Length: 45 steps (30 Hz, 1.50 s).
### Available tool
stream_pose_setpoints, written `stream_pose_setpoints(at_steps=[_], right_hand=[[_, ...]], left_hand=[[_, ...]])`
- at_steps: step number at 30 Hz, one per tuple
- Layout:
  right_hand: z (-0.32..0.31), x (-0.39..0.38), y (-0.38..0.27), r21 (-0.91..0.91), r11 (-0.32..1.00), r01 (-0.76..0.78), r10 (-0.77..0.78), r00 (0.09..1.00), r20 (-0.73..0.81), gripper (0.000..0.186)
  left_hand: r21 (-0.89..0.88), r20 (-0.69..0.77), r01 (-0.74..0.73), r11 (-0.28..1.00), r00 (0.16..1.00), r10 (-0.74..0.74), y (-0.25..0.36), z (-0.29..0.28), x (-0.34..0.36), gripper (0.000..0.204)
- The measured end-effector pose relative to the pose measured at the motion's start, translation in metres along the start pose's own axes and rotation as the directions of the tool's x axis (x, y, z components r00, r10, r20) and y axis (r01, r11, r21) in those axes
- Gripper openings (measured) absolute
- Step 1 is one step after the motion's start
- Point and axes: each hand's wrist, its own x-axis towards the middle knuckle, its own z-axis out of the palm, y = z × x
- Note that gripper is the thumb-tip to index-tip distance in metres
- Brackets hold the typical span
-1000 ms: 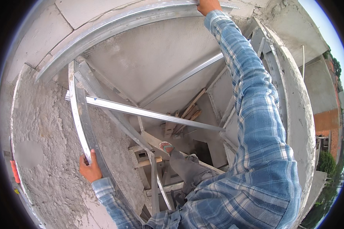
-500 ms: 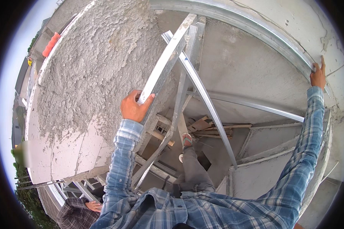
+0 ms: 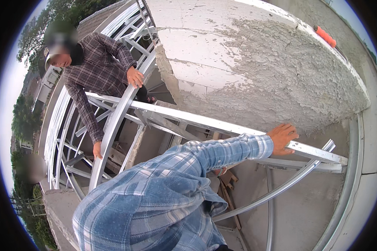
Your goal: The person uses a hammer and nail to secure metal frame pieces to a concrete wall. They position the metal pieces, hammer nails into the wall, and adjust the frame components to fit the structure.
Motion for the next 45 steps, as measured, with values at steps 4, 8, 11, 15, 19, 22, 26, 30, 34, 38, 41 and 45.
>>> stream_pose_setpoints(at_steps=[4, 8, 11, 15, 19, 22, 26, 30, 34, 38, 41, 45], right_hand=[[-0.045, -0.051, -0.109, 0.418, 0.908, 0.032, -0.084, 0.991, 0.108, 0.035], [-0.076, -0.092, -0.232, 0.704, 0.708, 0.057, -0.274, 0.941, 0.200, 0.035], [-0.097, -0.117, -0.289, 0.808, 0.586, 0.058, -0.408, 0.883, 0.232, 0.036], [-0.112, -0.130, -0.330, 0.873, 0.485, 0.055, -0.535, 0.809, 0.245, 0.036], [-0.119, -0.142, -0.349, 0.907, 0.420, 0.017, -0.605, 0.751, 0.266, 0.036], [-0.120, -0.150, -0.355, 0.918, 0.396, -0.024, -0.623, 0.728, 0.288, 0.037], [-0.116, -0.158, -0.352, 0.915, 0.392, -0.093, -0.612, 0.716, 0.335, 0.038], [-0.111, -0.169, -0.346, 0.899, 0.404, -0.169, -0.590, 0.704, 0.397, 0.038], [-0.107, -0.180, -0.342, 0.878, 0.415, -0.239, -0.560, 0.694, 0.453, 0.039], [-0.103, -0.189, -0.332, 0.852, 0.425, -0.306, -0.519, 0.689, 0.506, 0.040], [-0.102, -0.198, -0.325, 0.828, 0.429, -0.360, -0.486, 0.681, 0.548, 0.041], [-0.100, -0.214, -0.304, 0.786, 0.431, -0.444, -0.421, 0.671, 0.610, 0.042]], left_hand=[[0.112, -0.153, 0.149, 0.983, 0.980, -0.131, -0.012, -0.069, -0.079, 0.053], [0.225, -0.289, 0.463, 0.857, 0.872, -0.395, -0.051, -0.125, -0.156, 0.053], [0.332, -0.301, 0.590, 0.736, 0.806, -0.510, -0.064, -0.129, -0.200, 0.054], [0.361, -0.327, 0.612, 0.704, 0.790, -0.519, -0.069, -0.113, -0.207, 0.058], [0.325, -0.313, 0.637, 0.699, 0.770, -0.556, -0.068, -0.116, -0.206, 0.060], [0.344, -0.276, 0.657, 0.671, 0.754, -0.596, -0.066, -0.123, -0.202, 0.060], [0.339, -0.264, 0.675, 0.655, 0.737, -0.622, -0.063, -0.123, -0.199, 0.062], [0.313, -0.226, 0.677, 0.666, 0.734, -0.641, -0.063, -0.127, -0.199, 0.063], [0.338, -0.182, 0.682, 0.649, 0.724, -0.666, -0.063, -0.129, -0.195, 0.065], [0.323, -0.181, 0.677, 0.661, 0.730, -0.659, -0.069, -0.126, -0.198, 0.066], [0.308, -0.134, 0.669, 0.676, 0.734, -0.665, -0.068, -0.133, -0.201, 0.066], [0.281, -0.070, 0.635, 0.719, 0.761, -0.645, -0.072, -0.137, -0.205, 0.066]])
